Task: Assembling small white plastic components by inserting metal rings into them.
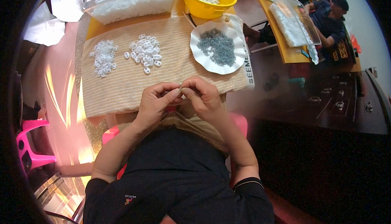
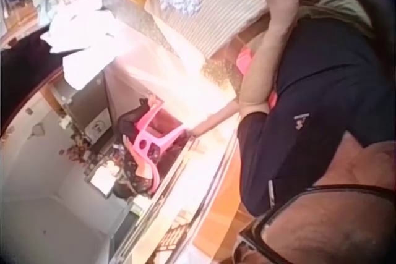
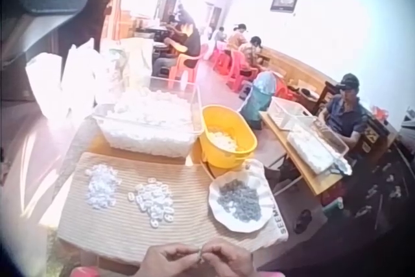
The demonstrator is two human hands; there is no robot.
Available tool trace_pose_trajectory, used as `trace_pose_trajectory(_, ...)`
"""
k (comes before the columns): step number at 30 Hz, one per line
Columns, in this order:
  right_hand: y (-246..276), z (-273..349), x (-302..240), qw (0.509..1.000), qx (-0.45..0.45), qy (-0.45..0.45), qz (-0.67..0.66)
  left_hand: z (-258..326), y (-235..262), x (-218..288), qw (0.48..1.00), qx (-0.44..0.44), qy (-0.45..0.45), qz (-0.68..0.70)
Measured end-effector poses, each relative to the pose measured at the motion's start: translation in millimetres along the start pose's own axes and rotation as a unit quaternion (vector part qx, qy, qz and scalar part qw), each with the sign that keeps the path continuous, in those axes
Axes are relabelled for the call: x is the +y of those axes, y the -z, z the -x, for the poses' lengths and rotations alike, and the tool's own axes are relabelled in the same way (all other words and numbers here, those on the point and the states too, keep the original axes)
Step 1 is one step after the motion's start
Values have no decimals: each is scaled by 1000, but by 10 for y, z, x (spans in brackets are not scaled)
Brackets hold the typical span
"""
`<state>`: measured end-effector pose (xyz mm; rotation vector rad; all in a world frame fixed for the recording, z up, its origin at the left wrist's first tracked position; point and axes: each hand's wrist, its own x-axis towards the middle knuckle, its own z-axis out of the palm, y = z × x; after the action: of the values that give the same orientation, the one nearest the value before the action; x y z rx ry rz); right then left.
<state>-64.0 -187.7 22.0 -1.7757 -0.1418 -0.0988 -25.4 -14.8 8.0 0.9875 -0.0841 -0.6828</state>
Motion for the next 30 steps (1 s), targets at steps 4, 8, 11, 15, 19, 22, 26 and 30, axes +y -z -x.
trace_pose_trajectory(4,-20,5,35,1000,-2,2,9,-12,29,-37,1000,0,-15,3)
trace_pose_trajectory(8,-53,9,3,998,16,-44,-43,-8,41,-46,999,9,-24,-26)
trace_pose_trajectory(11,-60,7,21,995,23,-57,-73,-9,46,-44,999,9,-23,-30)
trace_pose_trajectory(15,-51,3,56,995,21,-69,-73,0,42,-19,999,11,-19,-34)
trace_pose_trajectory(19,-43,7,95,993,12,-67,-100,15,19,18,999,15,-15,-43)
trace_pose_trajectory(22,-46,3,102,991,7,-82,-105,-2,39,-5,999,11,-13,-50)
trace_pose_trajectory(26,-48,-7,126,988,6,-103,-114,8,24,6,998,18,-9,-61)
trace_pose_trajectory(30,-22,-16,177,989,-28,-104,-103,8,25,3,998,4,-30,-57)
